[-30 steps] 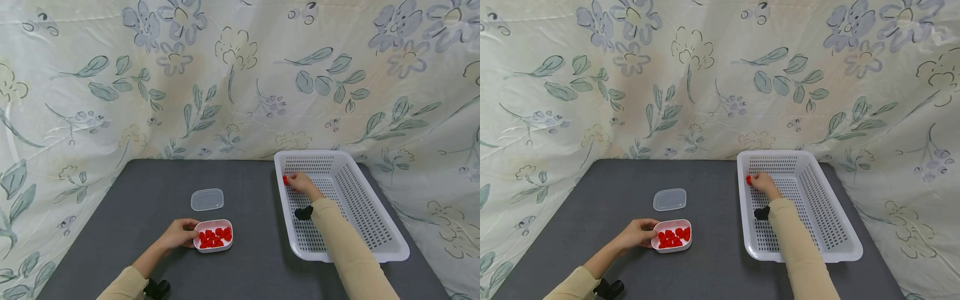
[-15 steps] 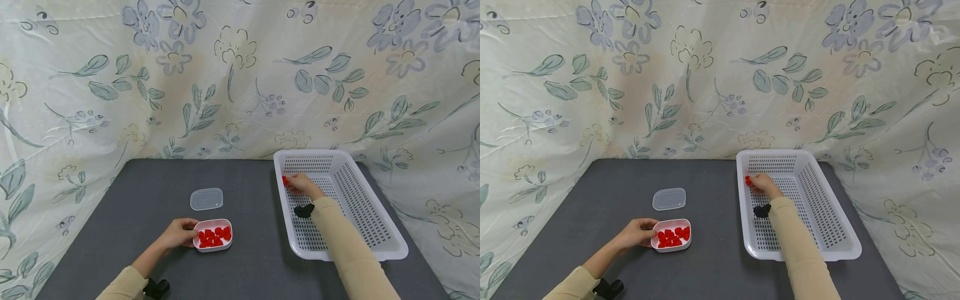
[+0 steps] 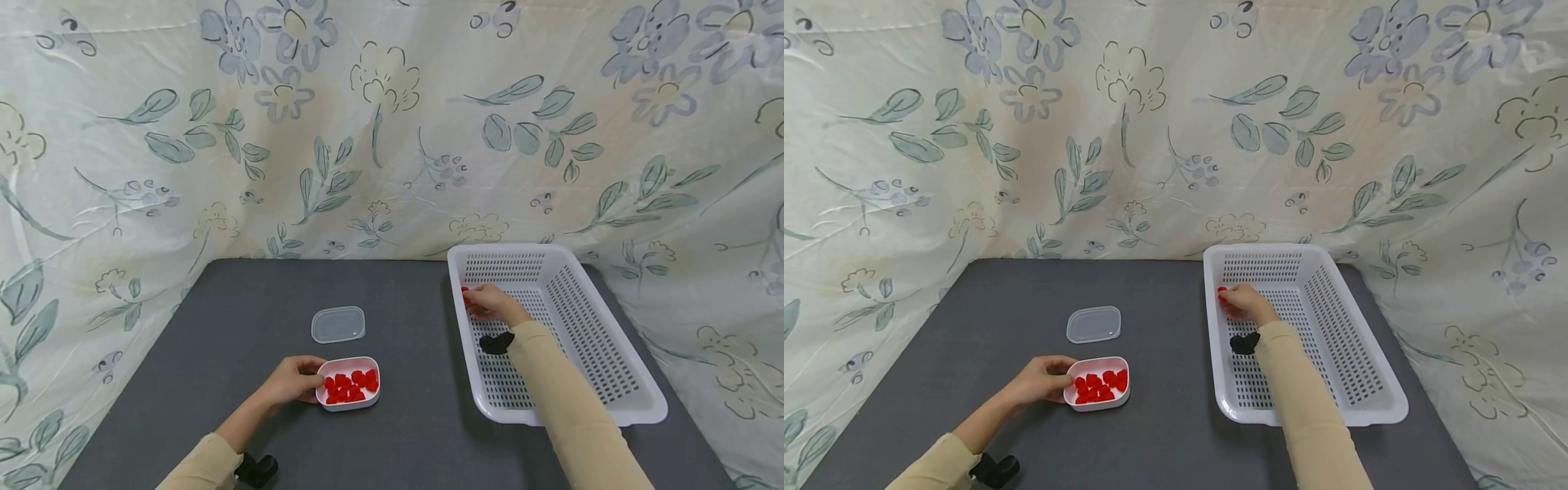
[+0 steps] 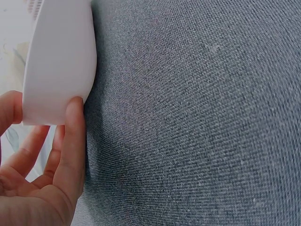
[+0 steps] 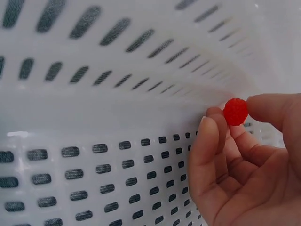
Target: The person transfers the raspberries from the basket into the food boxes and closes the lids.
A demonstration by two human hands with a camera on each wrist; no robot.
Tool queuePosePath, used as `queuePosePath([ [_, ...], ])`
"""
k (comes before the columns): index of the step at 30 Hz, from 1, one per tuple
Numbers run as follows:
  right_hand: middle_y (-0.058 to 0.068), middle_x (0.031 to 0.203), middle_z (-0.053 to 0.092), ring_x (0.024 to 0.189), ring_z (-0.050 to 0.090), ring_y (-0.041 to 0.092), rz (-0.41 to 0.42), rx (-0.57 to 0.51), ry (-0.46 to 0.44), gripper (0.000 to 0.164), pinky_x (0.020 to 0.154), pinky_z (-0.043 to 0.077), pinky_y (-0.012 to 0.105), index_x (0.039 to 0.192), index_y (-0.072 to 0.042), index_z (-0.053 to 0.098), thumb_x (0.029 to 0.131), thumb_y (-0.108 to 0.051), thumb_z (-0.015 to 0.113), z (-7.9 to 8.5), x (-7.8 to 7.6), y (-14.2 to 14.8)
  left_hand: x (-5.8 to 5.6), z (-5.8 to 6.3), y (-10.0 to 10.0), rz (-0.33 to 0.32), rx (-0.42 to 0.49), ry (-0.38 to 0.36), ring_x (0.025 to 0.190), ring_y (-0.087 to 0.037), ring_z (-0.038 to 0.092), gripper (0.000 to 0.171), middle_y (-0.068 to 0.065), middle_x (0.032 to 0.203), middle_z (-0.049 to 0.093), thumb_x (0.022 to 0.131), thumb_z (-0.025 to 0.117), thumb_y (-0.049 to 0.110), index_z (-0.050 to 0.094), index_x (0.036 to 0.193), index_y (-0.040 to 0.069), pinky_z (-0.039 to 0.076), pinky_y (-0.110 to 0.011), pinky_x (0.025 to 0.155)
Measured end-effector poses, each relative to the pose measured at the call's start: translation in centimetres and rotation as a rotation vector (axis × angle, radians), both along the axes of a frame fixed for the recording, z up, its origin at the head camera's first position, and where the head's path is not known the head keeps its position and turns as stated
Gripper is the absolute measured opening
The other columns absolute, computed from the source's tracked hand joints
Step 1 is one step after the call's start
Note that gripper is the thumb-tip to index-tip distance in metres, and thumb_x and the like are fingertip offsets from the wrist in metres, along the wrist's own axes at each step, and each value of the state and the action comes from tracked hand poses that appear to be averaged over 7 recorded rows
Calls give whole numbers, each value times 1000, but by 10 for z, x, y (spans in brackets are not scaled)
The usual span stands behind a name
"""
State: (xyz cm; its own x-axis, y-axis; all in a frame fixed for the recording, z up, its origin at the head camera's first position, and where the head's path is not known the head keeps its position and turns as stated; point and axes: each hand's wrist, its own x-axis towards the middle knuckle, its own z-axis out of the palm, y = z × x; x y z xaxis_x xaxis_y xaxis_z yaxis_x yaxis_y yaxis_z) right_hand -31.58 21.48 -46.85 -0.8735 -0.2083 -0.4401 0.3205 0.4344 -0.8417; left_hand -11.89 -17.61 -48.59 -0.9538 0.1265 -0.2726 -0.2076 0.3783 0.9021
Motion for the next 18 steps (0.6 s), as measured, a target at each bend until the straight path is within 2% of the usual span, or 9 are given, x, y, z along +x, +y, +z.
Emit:
queuePosePath([
  [3,4,75,54,63,54,11,-12,-22,-7,31,61,51,23,113,5,48,95,-20,46,-1,-2,3,0,0,0,-3,3,6,73,-19,61,35,-14,101,62,82,62,8,57,115,-4,57,-36,62],
  [8,8,84,56,69,54,14,-10,-10,13,29,66,52,26,110,5,52,95,-19,45,5,0,6,1,0,1,-1,2,12,73,-19,61,35,-13,101,62,82,62,7,57,115,-4,57,-35,62],
  [18,12,96,54,80,53,17,62,8,95,30,81,52,36,110,4,50,96,-22,45,27,2,10,2,-3,1,2,-5,10,72,-19,61,36,-13,100,62,83,63,8,57,116,-4,57,-36,62],
])
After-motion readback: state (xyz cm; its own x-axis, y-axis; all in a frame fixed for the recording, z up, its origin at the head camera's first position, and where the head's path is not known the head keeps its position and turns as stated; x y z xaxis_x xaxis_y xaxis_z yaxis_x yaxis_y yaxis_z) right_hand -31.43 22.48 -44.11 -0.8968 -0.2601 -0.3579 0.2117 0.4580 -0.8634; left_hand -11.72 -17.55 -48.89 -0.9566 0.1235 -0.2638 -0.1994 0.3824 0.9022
